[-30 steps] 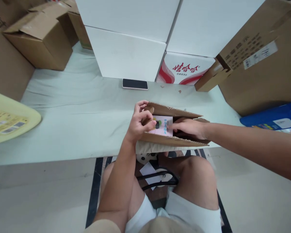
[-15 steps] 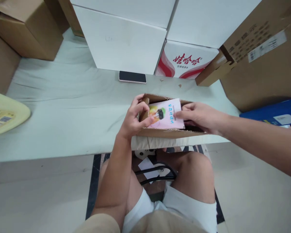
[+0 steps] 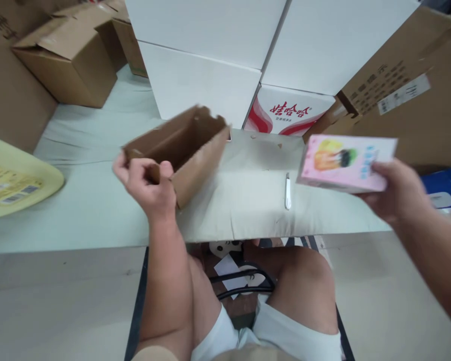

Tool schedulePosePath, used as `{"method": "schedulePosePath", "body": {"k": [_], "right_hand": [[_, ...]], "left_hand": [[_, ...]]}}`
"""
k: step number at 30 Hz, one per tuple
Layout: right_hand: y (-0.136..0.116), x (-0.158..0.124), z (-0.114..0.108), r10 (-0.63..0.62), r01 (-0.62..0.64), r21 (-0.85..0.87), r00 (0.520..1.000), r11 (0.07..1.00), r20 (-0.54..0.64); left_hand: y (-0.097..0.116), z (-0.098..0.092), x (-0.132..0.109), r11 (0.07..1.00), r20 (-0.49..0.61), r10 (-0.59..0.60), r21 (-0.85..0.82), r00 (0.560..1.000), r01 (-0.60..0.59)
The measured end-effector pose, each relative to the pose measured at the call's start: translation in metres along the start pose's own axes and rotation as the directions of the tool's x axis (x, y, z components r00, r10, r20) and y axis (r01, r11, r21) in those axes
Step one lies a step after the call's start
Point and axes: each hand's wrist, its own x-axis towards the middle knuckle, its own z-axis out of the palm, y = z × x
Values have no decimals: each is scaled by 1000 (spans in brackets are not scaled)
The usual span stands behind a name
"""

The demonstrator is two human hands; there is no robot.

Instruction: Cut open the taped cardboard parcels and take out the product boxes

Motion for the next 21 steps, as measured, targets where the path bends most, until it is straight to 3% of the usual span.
{"method": "schedulePosePath", "body": {"k": [1,3,7,8,10,11,12,13,14,15,16,17,19,21], "right_hand": [[15,4,9,1,-1,-48,1000,999,-11],[40,11,34,-115,117,-230,993,966,21],[61,20,91,-396,467,-427,884,774,250],[62,21,102,-420,518,-422,854,744,307],[65,23,114,-451,599,-384,793,703,410],[69,24,115,-474,636,-359,760,683,445],[75,24,114,-504,668,-333,732,666,459],[84,24,111,-538,689,-308,714,656,449],[95,23,108,-565,694,-284,711,662,418],[108,21,105,-576,679,-257,726,688,375],[122,19,103,-564,646,-227,755,729,335],[136,16,103,-534,601,-193,787,775,309],[160,12,109,-458,513,-136,837,848,300],[175,9,120,-419,467,-107,857,878,300]], "left_hand": [[-3,-2,4,999,-115,20,35,993,-16],[-5,-4,9,995,-284,75,80,956,-54],[15,-1,10,976,-348,195,164,917,-145],[24,0,7,948,-380,296,229,877,-221],[45,4,-1,863,-432,501,318,750,-393],[54,8,-8,835,-417,550,298,724,-463],[60,14,-16,845,-390,533,202,751,-495],[64,21,-24,885,-282,459,54,843,-463],[65,29,-34,928,-71,355,-91,932,-360],[61,39,-43,960,162,244,-181,956,-214],[55,48,-53,977,386,139,-203,912,-63],[47,58,-61,982,549,38,-176,835,71],[26,77,-77,971,730,-119,-56,673,233],[9,92,-90,964,827,-178,38,534,262]]}}
